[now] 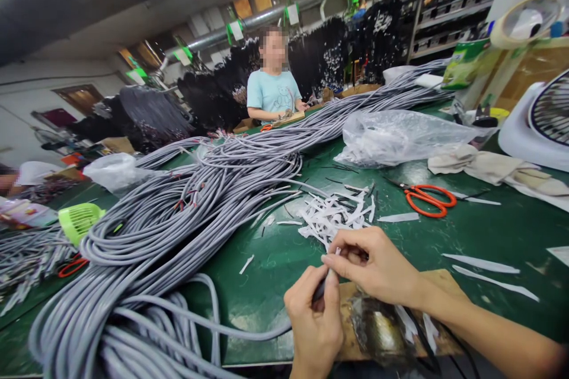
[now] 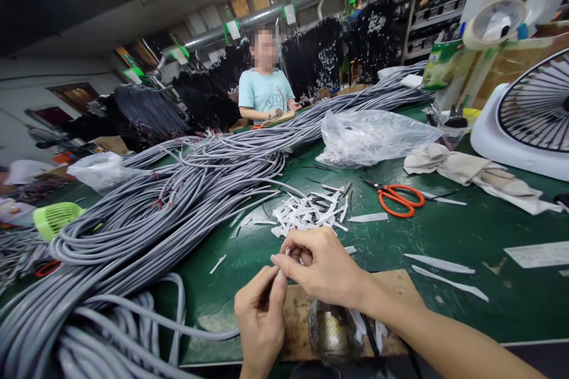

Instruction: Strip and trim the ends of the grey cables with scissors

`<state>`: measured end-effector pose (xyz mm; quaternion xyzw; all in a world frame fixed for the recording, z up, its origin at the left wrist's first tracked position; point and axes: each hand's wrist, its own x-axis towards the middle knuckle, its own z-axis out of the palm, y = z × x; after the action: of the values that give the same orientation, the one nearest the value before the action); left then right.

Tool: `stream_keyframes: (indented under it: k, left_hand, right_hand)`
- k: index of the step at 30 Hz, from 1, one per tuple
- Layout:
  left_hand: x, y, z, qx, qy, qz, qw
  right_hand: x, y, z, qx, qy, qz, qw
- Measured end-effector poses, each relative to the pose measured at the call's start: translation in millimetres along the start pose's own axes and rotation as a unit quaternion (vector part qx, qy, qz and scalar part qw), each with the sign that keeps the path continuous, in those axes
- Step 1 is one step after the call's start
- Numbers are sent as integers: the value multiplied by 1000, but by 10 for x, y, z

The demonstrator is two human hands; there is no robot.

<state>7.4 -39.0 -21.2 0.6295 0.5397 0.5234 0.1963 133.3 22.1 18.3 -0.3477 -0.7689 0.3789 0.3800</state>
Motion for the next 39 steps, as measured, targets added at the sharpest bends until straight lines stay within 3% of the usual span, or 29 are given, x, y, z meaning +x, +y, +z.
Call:
stream_keyframes:
  k: [11, 17, 22, 30, 39]
  left_hand:
    - [52, 3, -23, -46, 12, -83, 995]
    - [38, -59, -44, -140, 62, -134, 979]
    - [8, -89, -55, -176, 117, -135, 968]
    - [-18, -109, -42, -122, 124, -104, 979]
    - [-13, -106, -45, -90, 105, -70, 988]
  right_hand:
    - [7, 40, -8, -1, -33, 48, 998]
    - [25, 45, -11, -10, 11, 26, 1000]
    - [-1, 29, -17, -108, -20, 32, 993]
    - [-55, 29, 46, -148, -12, -117, 982]
    - [-60, 52, 54, -132, 31, -137, 981]
